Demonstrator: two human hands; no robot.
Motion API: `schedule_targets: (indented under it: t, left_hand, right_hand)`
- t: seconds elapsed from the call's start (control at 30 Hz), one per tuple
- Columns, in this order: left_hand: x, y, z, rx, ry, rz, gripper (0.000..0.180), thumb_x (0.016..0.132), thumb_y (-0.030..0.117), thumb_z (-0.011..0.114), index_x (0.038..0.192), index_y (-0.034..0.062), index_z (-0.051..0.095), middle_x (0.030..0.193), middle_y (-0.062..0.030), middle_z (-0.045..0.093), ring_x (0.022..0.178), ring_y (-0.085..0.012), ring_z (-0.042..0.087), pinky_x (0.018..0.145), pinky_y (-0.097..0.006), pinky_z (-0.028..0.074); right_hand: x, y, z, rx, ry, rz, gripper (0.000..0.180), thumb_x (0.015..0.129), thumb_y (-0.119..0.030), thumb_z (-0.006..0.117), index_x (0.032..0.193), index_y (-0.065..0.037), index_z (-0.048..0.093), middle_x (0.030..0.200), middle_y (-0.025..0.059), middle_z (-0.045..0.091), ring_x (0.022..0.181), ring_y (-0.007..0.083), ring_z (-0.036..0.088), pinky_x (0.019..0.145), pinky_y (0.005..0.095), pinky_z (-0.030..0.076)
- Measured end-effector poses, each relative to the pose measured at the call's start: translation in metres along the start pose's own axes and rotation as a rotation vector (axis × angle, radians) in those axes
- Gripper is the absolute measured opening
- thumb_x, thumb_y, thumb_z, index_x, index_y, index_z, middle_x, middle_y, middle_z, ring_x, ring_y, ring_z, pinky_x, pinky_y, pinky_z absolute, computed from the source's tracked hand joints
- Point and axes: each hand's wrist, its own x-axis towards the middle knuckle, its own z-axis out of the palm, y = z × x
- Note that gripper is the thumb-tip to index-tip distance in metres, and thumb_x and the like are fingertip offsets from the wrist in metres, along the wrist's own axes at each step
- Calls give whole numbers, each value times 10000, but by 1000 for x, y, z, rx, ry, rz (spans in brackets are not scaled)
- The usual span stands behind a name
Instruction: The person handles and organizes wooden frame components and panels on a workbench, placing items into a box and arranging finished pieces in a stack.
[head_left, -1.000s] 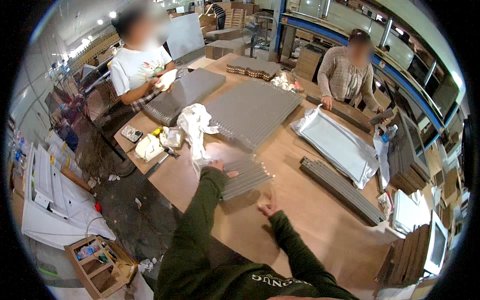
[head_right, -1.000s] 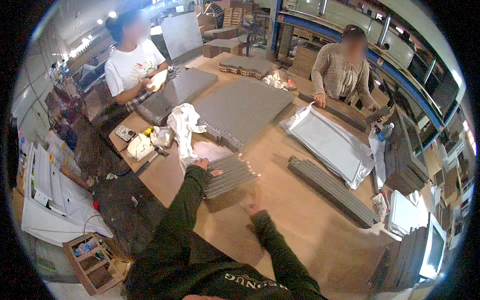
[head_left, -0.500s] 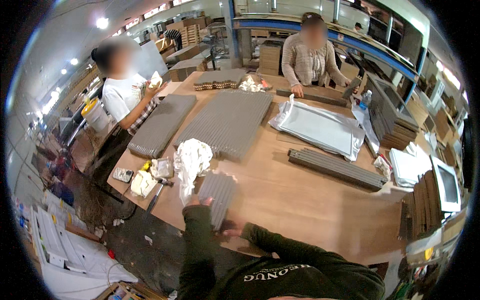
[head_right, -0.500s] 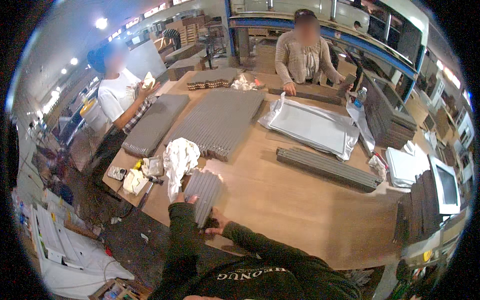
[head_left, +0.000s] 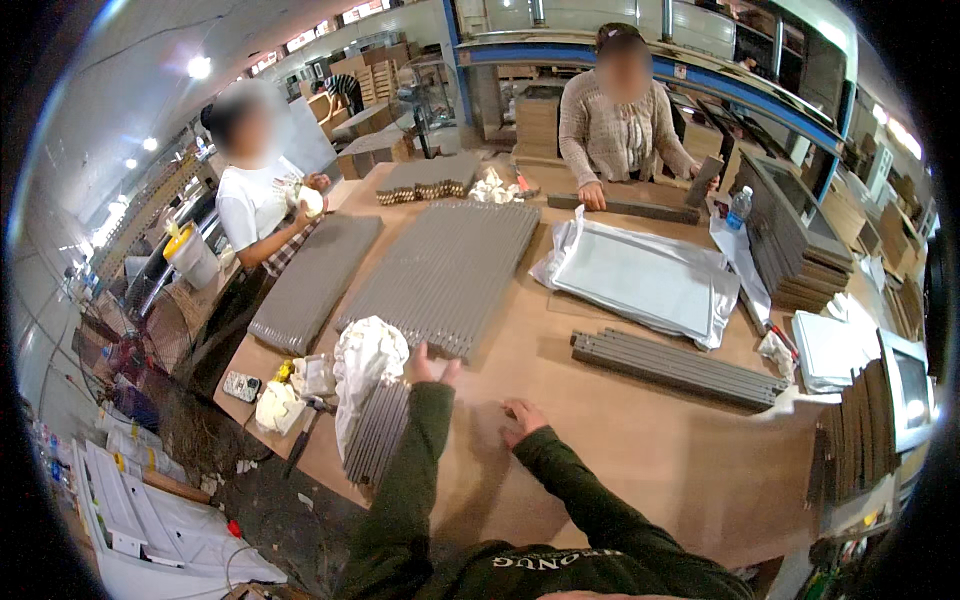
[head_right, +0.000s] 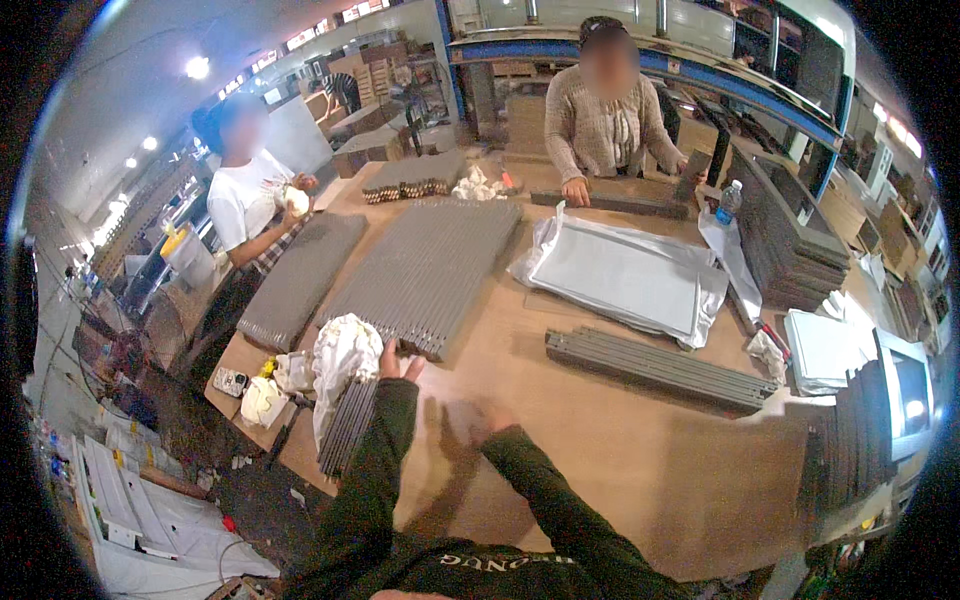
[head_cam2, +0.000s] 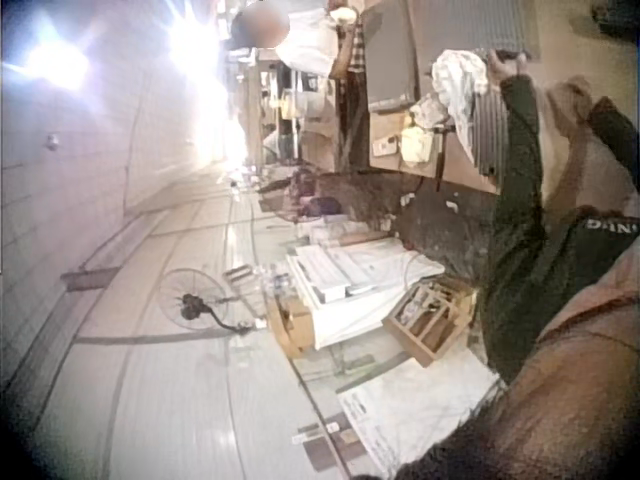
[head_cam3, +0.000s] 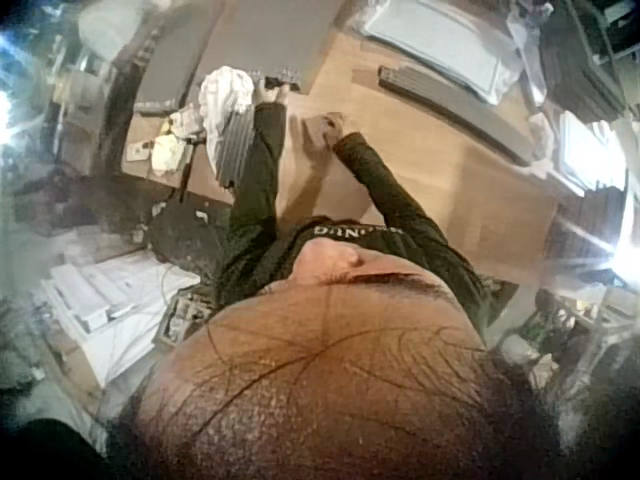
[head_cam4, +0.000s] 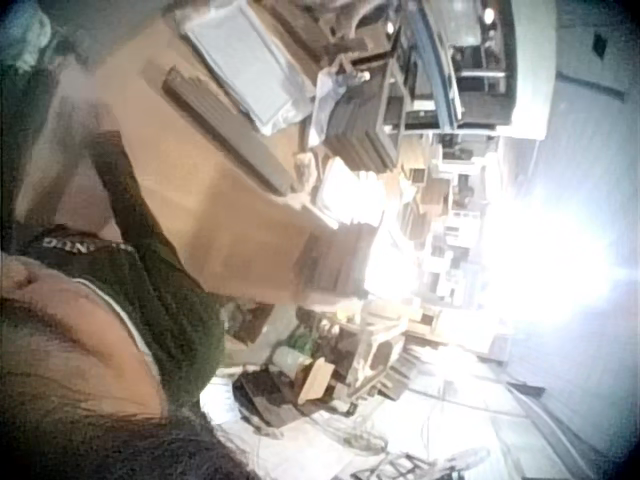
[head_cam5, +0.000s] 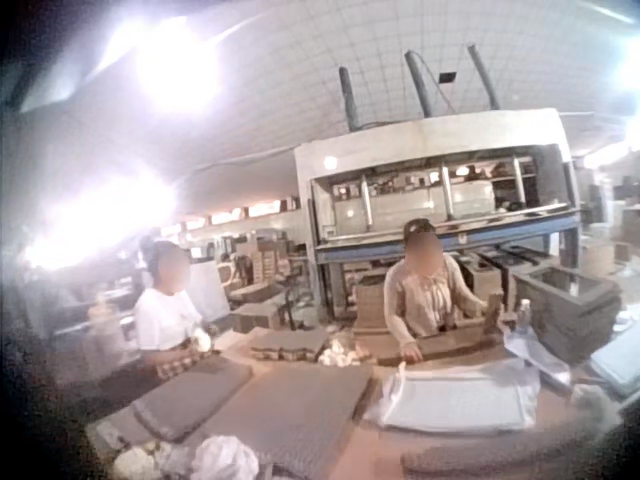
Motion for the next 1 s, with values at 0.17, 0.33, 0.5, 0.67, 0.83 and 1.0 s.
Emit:
schedule_targets:
  t: [0.17, 0.33, 0.5, 0.67, 0.83, 1.0]
  left_hand:
    - [69, -41, 62, 277, 246, -548, 922, 690, 457, 616, 1320, 13, 108, 1356, -237, 136, 1264, -342, 150, 1016, -422, 187]
    - [78, -95, 86, 351, 449, -404, 916, 675, 401, 648, 1323, 24, 123, 1346, -267, 113, 1249, -385, 151, 1010, -430, 213]
    - [70, -80, 61, 335, 416, -351, 820, 644, 318, 692, 1262, 7, 250, 1298, -272, 195, 1201, -398, 234, 966, -444, 285]
    - [73, -52, 56, 179, 385, -481, 883, 653, 343, 682, 1297, 15, 175, 1325, -248, 146, 1226, -373, 203, 968, -463, 274]
    - [67, -74, 57, 163, 343, -357, 960, 674, 327, 672, 1319, -17, 48, 1358, -246, 69, 1264, -363, 101, 1030, -431, 151]
    - [72, -79, 54, 176, 235, -469, 958, 689, 302, 649, 1307, -64, 15, 1367, -245, 69, 1281, -326, 88, 1049, -374, 133]
  right_hand:
    - [-3, 16, -9, 124, 78, -29, 338, 690, -179, 593, 992, -42, 529, 903, 138, 543, 781, 226, 580, 692, 322, 479]
    - [0, 4, -20, 166, 115, -67, 346, 643, -225, 596, 940, -53, 548, 855, 143, 561, 751, 277, 562, 682, 348, 468]
    - [-6, 3, -16, 233, 74, -56, 314, 679, -195, 585, 955, -49, 547, 864, 147, 557, 752, 255, 566, 677, 325, 472]
    - [-6, -2, -30, 156, 86, -55, 272, 697, -199, 572, 913, -34, 571, 827, 132, 572, 686, 227, 575, 644, 309, 478]
    - [-4, -1, -23, 214, 70, -40, 298, 682, -210, 579, 920, -31, 576, 824, 124, 578, 692, 223, 584, 628, 309, 479]
    - [-4, 6, -19, 132, 52, -50, 294, 681, -219, 582, 912, -38, 585, 811, 120, 583, 696, 224, 586, 628, 309, 478]
